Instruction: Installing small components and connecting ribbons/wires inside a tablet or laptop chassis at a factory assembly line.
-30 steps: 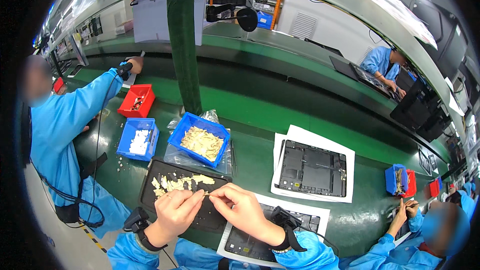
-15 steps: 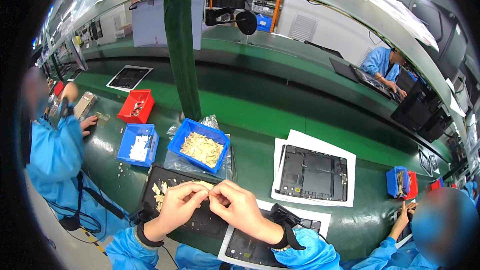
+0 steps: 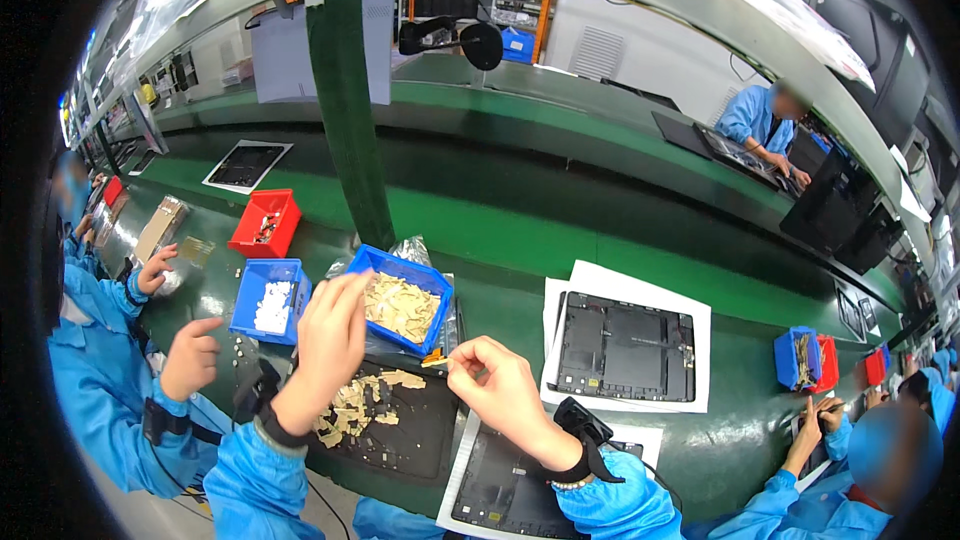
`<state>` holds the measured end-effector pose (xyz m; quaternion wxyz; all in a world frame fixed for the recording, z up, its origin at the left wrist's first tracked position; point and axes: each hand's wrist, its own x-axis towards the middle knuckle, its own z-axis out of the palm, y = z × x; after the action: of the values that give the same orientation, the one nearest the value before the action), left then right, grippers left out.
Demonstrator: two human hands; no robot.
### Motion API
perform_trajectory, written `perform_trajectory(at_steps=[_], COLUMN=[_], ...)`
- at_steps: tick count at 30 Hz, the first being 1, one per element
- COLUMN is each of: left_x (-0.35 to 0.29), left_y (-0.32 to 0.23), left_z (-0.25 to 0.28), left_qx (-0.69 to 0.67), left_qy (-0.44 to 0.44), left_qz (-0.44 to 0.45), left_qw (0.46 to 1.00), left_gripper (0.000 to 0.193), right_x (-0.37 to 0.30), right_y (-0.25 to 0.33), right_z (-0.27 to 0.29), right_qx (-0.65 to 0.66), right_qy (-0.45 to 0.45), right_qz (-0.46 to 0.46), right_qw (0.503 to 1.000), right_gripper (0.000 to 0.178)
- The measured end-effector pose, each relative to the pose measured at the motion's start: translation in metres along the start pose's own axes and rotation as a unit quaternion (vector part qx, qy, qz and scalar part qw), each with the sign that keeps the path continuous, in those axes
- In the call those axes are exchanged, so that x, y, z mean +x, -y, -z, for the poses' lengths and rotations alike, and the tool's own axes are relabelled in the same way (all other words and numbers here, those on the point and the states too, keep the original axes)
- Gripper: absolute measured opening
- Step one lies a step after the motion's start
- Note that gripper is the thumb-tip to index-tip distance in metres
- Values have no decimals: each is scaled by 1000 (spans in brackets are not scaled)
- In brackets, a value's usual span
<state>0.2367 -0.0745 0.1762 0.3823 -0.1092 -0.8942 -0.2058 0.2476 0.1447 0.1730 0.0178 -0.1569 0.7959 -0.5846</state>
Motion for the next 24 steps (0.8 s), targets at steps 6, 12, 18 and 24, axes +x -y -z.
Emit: perform_trajectory(at_steps=[6,12,18,24], left_x=[-31,-36,-41,-44], left_y=[-52,-43,-40,-35], left_z=[15,15,24,29], left_qx=[-166,-191,-52,21], left_qy=[72,71,8,-5], left_qz=[-23,-25,-145,-218], left_qw=[983,979,988,976], left_gripper=[16,11,20,27], right_x=[-2,-10,-8,-3], right_y=[10,13,6,3], right_z=[-6,-9,-5,-8], right_qx=[-44,-35,286,389], right_qy=[59,69,224,245], right_qz=[44,54,-223,-280], right_qw=[996,996,904,843], right_gripper=[10,11,22,16])
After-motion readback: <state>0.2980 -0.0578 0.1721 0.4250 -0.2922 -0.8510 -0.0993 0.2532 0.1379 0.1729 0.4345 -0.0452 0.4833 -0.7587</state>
